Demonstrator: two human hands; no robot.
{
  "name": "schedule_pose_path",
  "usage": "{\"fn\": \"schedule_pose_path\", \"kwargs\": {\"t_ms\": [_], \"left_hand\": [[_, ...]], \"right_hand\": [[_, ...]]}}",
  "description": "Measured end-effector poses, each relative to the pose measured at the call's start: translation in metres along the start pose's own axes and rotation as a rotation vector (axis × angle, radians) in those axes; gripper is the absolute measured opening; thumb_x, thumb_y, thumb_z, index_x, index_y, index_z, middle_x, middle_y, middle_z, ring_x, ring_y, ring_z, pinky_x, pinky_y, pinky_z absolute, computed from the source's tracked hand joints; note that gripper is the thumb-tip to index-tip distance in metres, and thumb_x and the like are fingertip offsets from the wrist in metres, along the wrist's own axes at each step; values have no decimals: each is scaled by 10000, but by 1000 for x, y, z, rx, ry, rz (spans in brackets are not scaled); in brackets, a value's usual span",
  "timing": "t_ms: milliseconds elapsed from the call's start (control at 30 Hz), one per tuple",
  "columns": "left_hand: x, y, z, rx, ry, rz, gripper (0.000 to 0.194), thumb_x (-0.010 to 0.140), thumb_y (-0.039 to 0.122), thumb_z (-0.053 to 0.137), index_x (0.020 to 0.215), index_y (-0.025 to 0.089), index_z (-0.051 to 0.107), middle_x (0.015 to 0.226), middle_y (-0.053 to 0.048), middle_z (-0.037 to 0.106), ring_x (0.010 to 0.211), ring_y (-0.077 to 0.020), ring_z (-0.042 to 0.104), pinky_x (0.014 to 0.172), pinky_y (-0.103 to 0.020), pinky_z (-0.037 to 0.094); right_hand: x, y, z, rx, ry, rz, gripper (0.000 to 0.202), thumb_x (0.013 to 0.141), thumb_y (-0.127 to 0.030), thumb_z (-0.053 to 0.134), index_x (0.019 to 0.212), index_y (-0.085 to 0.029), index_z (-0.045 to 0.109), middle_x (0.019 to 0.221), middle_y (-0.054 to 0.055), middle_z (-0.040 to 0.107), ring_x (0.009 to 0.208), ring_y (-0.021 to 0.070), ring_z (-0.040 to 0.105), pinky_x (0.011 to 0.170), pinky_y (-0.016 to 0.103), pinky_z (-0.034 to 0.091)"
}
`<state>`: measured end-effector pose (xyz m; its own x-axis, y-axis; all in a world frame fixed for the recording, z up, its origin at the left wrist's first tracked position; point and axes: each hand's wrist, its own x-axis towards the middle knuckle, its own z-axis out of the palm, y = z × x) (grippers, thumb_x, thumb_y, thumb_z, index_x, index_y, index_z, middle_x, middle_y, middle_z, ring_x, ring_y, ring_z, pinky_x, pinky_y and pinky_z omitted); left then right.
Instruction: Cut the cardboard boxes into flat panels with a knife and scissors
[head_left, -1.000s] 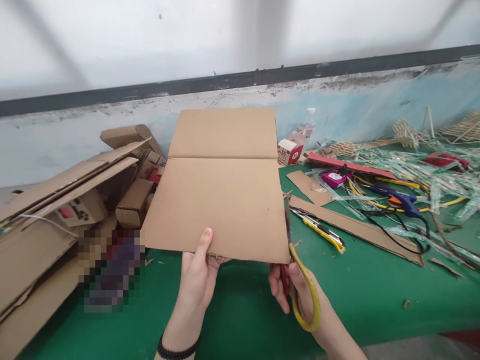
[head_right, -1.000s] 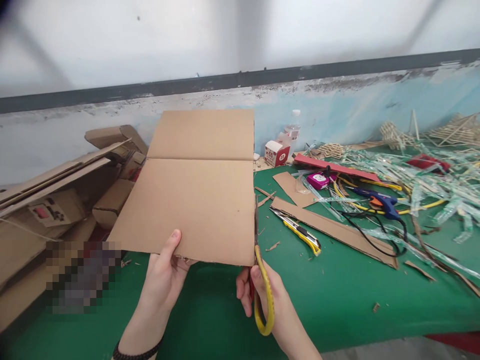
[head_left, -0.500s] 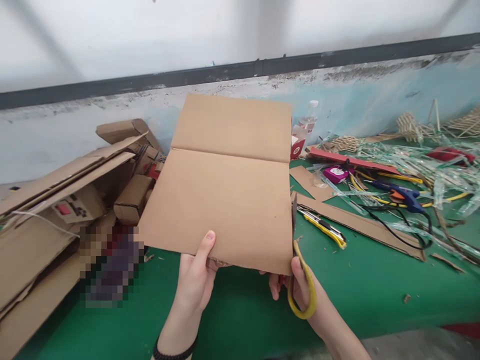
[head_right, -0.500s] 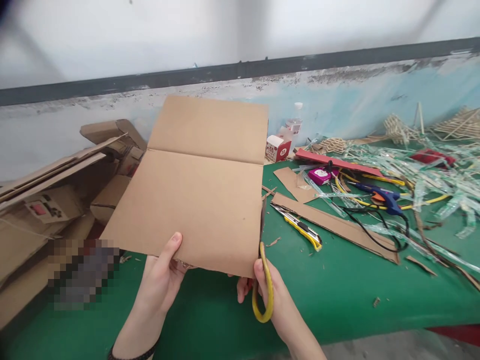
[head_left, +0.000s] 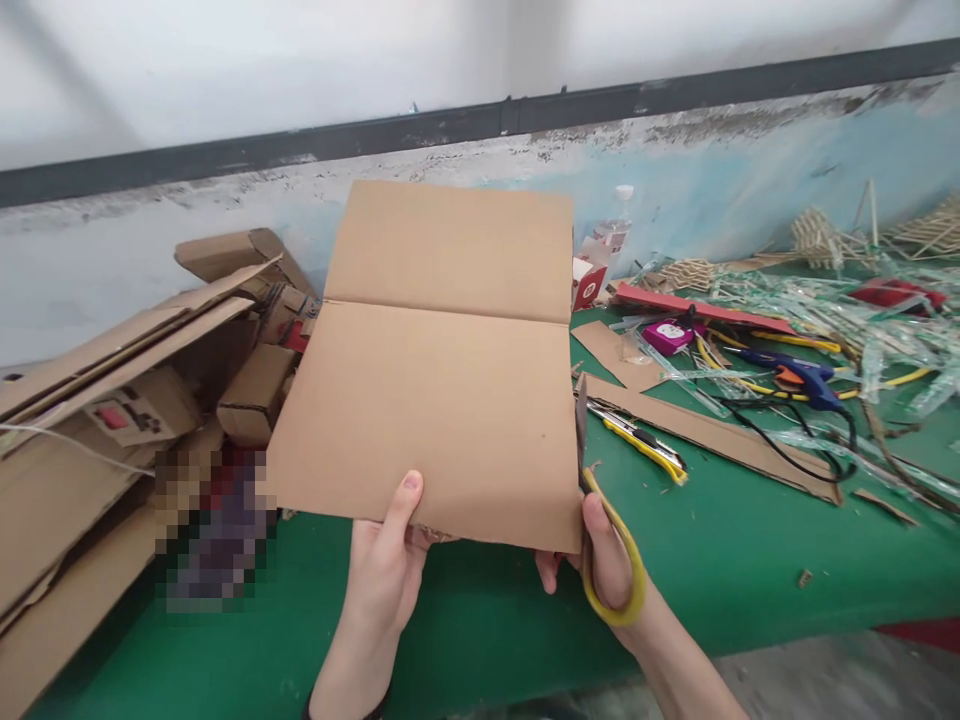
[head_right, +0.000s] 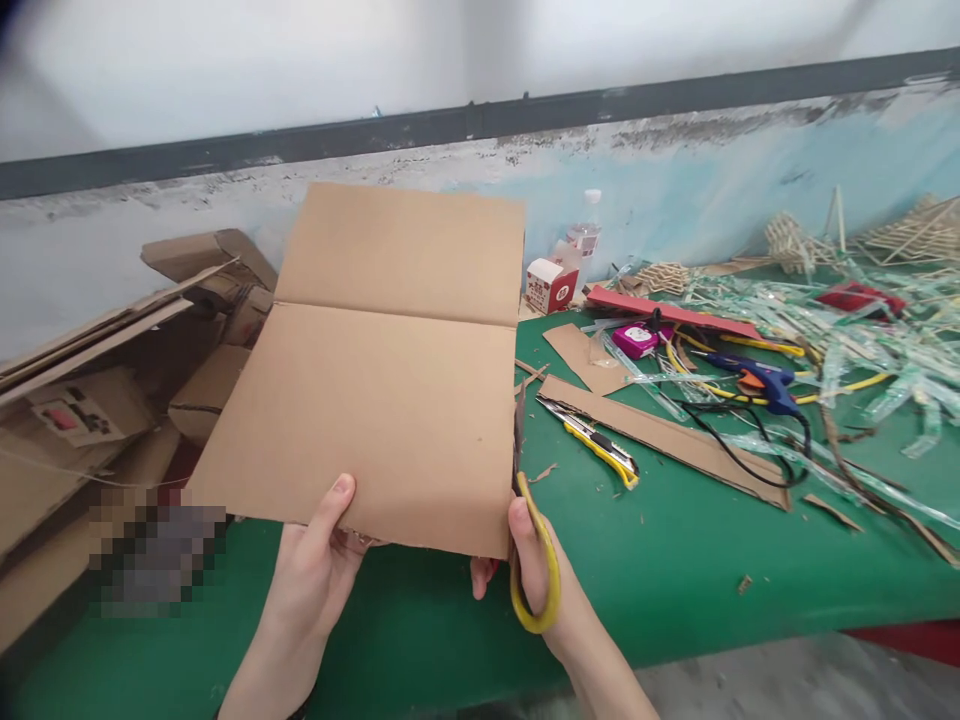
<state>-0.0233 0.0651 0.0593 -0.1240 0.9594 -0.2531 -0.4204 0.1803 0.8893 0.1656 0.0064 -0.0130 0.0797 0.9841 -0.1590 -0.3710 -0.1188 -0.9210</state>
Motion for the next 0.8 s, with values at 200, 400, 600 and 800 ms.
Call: {"fn": "schedule_pose_path", "kwargs": {"t_ms": [200, 400, 600, 800], "left_hand": [[-5, -2, -3, 5, 6, 1, 722, 786, 400, 957, 1441, 274, 682, 1255, -84, 806, 952, -266, 808, 598, -222, 661], [-12, -4, -6, 19, 33, -9, 736, 802, 390, 944, 1468, 297, 647, 1317, -86, 780, 954, -251, 800, 609, -218, 664], [-16, -8, -15, 13, 50, -10, 769, 807, 376, 944, 1502, 322, 621, 1340, -82, 773, 994, -253, 806, 676, -242, 688], [-20, -12, -22, -4, 90, -22, 724, 793, 377, 958, 1448, 291, 661, 1357, -86, 771, 1002, -251, 806, 650, -219, 677]], "right_hand": [[-1, 0, 4, -8, 62, 70, 822, 921, -936, 395, 743, -191, 692, 586, 91, 718, 337, 154, 555, 392, 291, 458], [-2, -7, 10, 53, 110, 24, 668, 970, -842, 486, 1068, -219, 708, 562, 23, 691, 397, 192, 612, 447, 313, 525], [-1, -9, 14, -13, 120, 88, 740, 937, -901, 438, 848, -202, 664, 458, 19, 604, 309, 154, 522, 339, 263, 417], [-3, -14, 18, -35, 189, 186, 753, 911, -910, 488, 975, -195, 715, 474, 9, 607, 346, 169, 544, 315, 257, 404]]}}
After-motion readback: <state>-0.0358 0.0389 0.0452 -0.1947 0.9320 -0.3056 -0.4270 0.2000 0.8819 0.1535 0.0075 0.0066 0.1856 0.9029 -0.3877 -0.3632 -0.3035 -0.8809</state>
